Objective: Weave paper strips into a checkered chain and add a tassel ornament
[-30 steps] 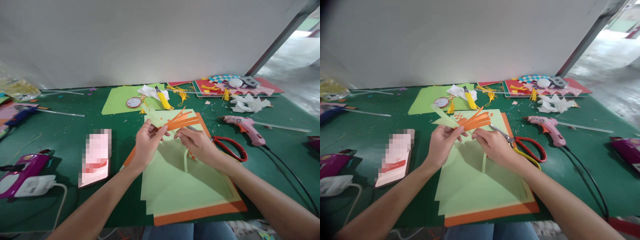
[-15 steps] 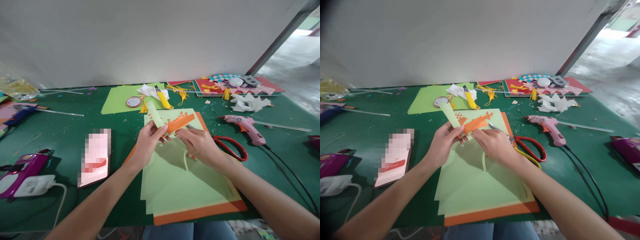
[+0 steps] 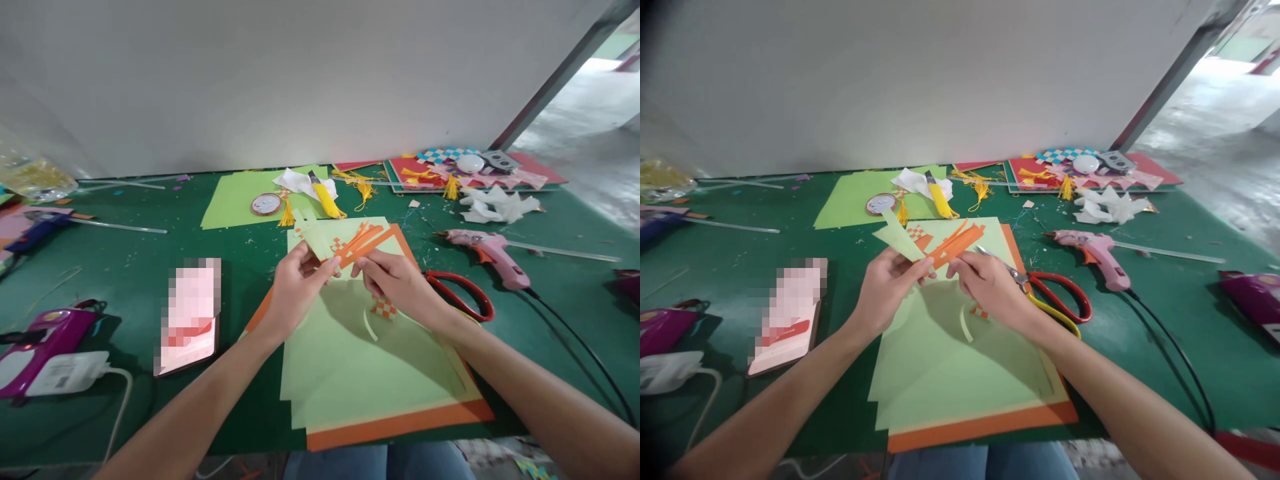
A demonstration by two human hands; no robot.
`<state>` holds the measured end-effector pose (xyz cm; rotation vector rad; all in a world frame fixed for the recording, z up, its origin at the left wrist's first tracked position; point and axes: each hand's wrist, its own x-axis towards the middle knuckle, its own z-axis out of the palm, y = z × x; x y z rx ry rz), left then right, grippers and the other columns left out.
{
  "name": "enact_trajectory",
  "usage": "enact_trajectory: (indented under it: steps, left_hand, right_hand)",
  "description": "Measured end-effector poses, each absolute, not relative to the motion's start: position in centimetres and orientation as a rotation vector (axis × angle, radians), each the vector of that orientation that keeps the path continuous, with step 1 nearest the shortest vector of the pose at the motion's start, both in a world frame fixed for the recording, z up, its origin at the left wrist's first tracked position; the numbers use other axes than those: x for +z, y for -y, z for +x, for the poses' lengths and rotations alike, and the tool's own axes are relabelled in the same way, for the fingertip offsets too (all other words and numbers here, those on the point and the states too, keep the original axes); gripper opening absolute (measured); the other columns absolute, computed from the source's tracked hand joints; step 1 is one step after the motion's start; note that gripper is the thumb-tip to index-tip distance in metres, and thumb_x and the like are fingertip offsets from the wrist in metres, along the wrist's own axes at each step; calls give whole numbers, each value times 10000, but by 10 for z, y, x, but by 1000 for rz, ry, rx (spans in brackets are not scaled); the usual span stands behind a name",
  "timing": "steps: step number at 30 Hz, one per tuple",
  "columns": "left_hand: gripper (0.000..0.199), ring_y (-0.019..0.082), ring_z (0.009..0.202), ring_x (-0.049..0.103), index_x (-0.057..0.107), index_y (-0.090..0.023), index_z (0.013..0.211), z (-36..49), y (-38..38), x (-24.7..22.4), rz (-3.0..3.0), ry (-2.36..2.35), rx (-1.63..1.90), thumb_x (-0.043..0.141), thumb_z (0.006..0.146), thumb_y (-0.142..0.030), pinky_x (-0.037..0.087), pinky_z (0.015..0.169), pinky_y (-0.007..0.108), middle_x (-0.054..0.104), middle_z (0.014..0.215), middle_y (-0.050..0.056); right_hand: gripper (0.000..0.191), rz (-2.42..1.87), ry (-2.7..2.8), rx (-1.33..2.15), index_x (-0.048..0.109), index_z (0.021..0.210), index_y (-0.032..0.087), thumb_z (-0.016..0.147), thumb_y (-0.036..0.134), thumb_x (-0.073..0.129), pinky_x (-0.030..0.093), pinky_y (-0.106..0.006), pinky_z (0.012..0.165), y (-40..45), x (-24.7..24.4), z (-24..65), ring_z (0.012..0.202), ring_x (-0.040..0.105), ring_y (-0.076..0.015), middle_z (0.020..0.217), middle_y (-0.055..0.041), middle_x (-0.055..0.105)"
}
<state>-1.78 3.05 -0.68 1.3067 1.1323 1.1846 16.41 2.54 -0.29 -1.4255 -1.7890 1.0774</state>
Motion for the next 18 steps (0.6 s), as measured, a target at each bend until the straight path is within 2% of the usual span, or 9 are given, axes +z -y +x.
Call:
enact_trajectory:
  steps: [5, 8, 11, 18]
  left_hand:
    - [182, 118, 645, 635, 646, -152, 852, -17, -30, -2, 1384, -1188, 1151, 722, 778, -300, 505, 597, 204, 685, 740, 15]
    - [175, 110, 637, 621, 661, -153, 812, -17, -29, -2, 1397, -1199, 1148, 725, 775, -312, 506, 598, 205, 694, 790, 22]
    - [195, 110, 656, 621, 699, -164, 867, -18, -29, -4, 1379, -1208, 1166, 737, 768, -328, 509, 603, 204, 707, 842, 28]
    - [213, 111, 657, 598, 725, -167, 840, -19, -29, -5, 1351, -1209, 1167, 750, 760, -363, 501, 607, 204, 696, 771, 20]
  right_hand:
    - [370, -1404, 1631, 1276, 620, 781, 180, 938, 455, 428, 292, -200, 407, -28, -4, 163, 394, 313, -67, 464, 73, 415]
    - [390, -1396, 1597, 1282, 622, 767, 181, 926, 491, 447, 292, -196, 405, -30, -6, 164, 397, 320, -65, 462, 70, 425]
    - [410, -1390, 1579, 1266, 619, 737, 176, 910, 519, 474, 295, -192, 407, -29, -5, 164, 397, 331, -60, 457, 66, 431]
    - [468, -1395, 1549, 1263, 585, 638, 163, 858, 574, 541, 283, -187, 400, -25, 0, 163, 386, 317, -48, 429, 64, 415]
